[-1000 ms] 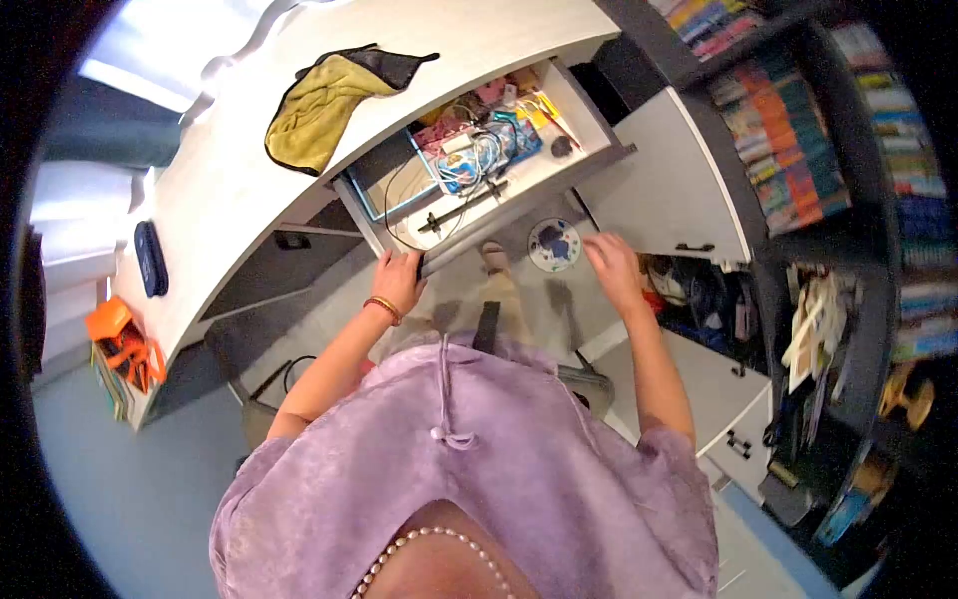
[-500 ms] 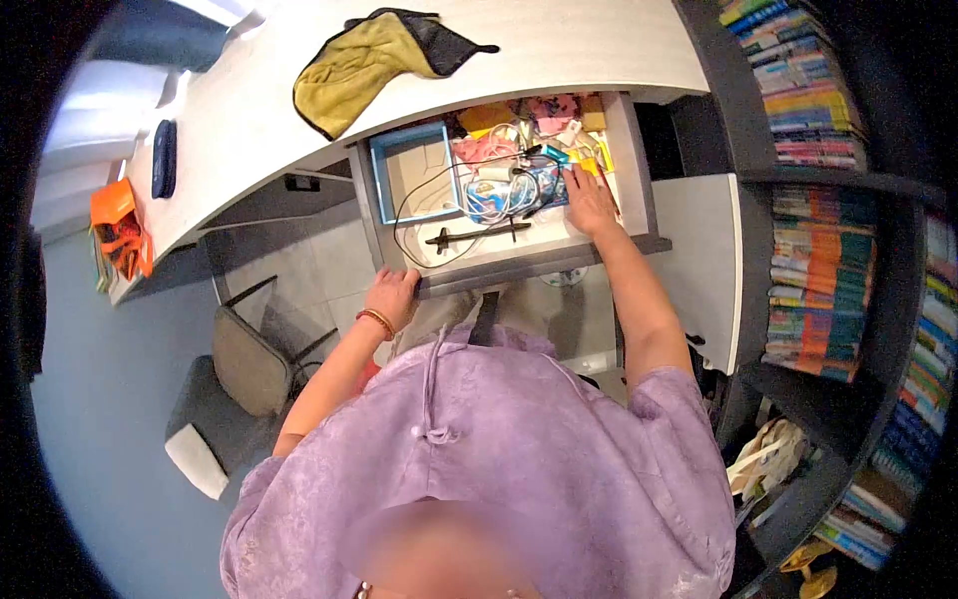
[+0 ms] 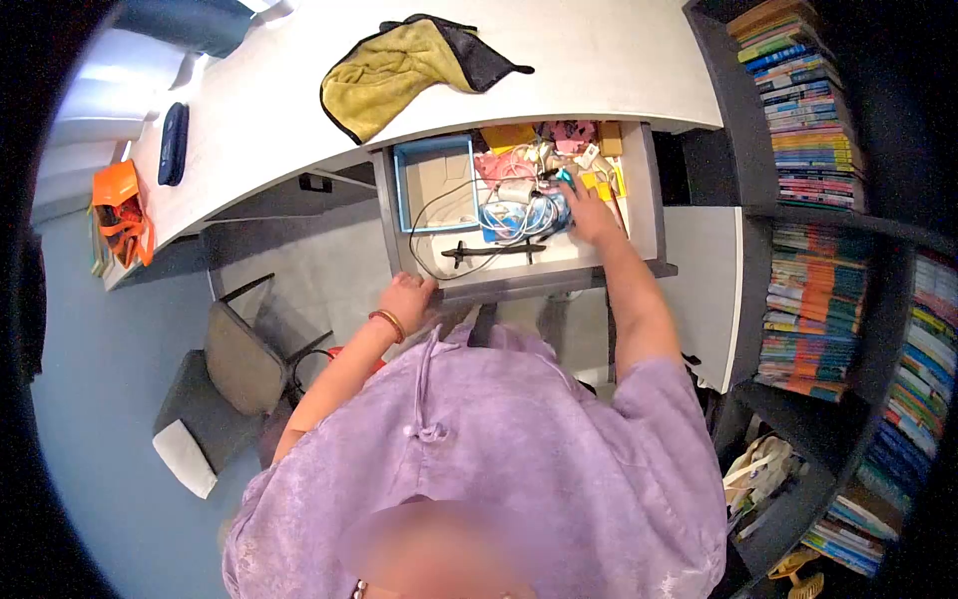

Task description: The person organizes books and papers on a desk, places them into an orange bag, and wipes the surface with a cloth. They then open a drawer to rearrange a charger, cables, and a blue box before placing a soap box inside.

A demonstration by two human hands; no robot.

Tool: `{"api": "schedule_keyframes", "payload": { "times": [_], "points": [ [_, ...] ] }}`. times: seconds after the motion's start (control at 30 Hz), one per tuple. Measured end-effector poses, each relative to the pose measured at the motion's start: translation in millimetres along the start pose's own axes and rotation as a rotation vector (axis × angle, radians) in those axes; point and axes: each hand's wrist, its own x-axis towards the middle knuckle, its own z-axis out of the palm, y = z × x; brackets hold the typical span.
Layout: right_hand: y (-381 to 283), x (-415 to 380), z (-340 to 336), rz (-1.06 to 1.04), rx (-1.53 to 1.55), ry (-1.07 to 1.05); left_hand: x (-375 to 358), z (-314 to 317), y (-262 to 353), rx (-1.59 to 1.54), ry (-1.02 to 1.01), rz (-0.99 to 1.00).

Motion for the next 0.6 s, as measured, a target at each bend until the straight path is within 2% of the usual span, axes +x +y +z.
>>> {"api": "schedule_keyframes", "payload": {
  "times": [0.1, 0.23, 0.3, 0.37, 0.43, 0.5, 0.57, 0.6],
  "points": [
    [-14.0, -17.5, -12.9, 0.037, -0.104, -0.099, 3.0, 3.7, -9.2, -0.059, 0.001, 0.03],
    [-9.6, -44.8, -26.1, 0.006, -0.056, -0.043, 6.2, -0.6, -22.6, -0.234, 0.025, 0.121],
    [-5.5, -59.2, -44.4, 0.023, 0.268, -0.084, 8.8, -8.0, -23.2, -0.395, -0.017, 0.038],
    [0.2, -75.3, -64.7, 0.033, 0.326, -0.037, 10.6, -14.5, -22.2, -0.386, -0.018, 0.048],
    [12.1, -88.0, -86.1, 0.059, 0.466, -0.168, 14.5, -9.9, -21.3, -0.372, 0.069, 0.049],
    [23.1, -100.5, -106.2, 0.094, 0.48, -0.197, 19.7, -11.6, -20.4, -0.425, 0.09, 0.036],
    [30.7, -113.2, -132.8, 0.44, 0.882, -0.561, 26.1, -14.3, -15.4, -0.474, 0.104, 0.022],
    [43.2, -119.6, -133.1, 0.44, 0.88, -0.562, 30.5, -17.7, -10.7, -0.502, 0.1, 0.018]
  ]
}}
